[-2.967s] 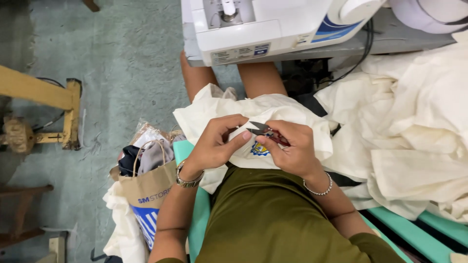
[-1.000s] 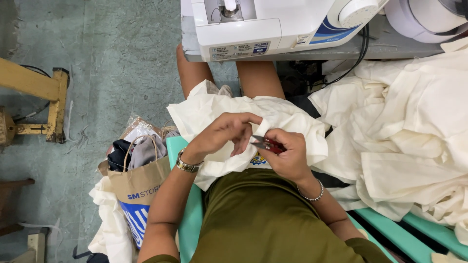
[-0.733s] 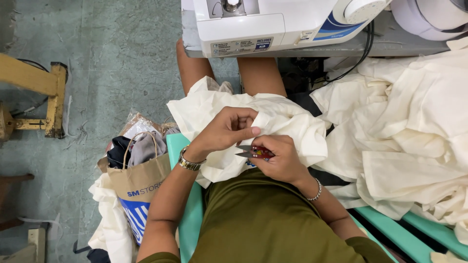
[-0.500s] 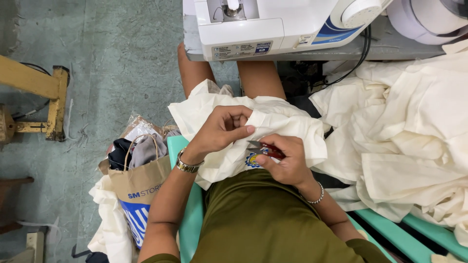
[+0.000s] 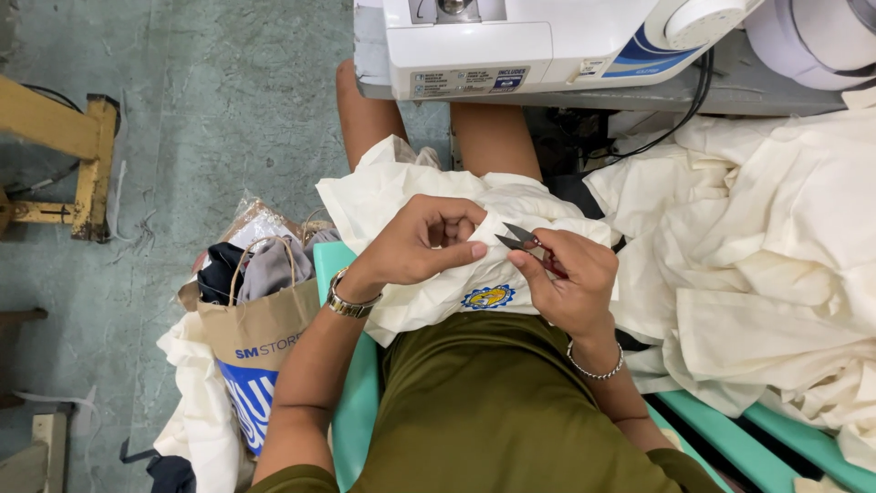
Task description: The person is using small snips to remove loose threads from white garment pieces at a sewing workstation.
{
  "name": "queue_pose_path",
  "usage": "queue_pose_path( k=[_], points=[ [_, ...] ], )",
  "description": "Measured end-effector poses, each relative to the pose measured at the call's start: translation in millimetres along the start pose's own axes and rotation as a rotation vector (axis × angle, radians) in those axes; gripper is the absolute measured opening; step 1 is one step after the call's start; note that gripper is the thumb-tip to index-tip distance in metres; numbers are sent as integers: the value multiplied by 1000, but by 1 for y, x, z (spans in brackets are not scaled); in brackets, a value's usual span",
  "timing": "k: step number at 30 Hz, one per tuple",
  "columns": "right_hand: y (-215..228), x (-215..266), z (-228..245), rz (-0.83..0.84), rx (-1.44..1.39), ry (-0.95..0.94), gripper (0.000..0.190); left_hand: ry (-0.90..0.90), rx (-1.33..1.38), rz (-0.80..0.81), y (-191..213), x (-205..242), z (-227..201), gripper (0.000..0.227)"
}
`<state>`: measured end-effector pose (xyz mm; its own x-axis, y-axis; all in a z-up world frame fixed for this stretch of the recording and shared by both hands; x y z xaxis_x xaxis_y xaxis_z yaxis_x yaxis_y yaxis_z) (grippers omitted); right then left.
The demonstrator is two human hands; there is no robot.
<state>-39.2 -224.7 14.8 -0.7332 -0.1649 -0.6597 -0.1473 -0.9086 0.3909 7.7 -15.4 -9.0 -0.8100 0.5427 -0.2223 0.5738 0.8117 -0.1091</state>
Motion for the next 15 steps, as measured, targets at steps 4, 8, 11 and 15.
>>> queue_pose_path(
  k=[4, 8, 11, 15],
  points=[
    [-3, 3, 1, 12, 36, -9, 21, 13, -51, 8, 0, 2, 5, 20],
    [-4, -3, 7, 24, -8, -6, 20, 11, -60, 25, -4, 2, 5, 19],
    [-5, -5, 10, 20, -19, 3, 20, 5, -65, 39, -6, 2, 7, 19],
    [-4, -1, 4, 16, -31, -7, 19, 12, -86, 47, -2, 1, 6, 21]
  ],
)
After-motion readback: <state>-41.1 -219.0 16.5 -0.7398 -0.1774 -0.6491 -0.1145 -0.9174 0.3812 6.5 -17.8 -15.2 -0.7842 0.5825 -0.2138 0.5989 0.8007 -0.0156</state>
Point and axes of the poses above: each hand's wrist, its own x-axis away from the middle knuckle, its own y-axis out of the back of the hand, z = x × y, the point moved 2 cm from there along -x, towards the middle knuckle, and after that the axes turned 7 degrees about -x, right-handed, at the moved point
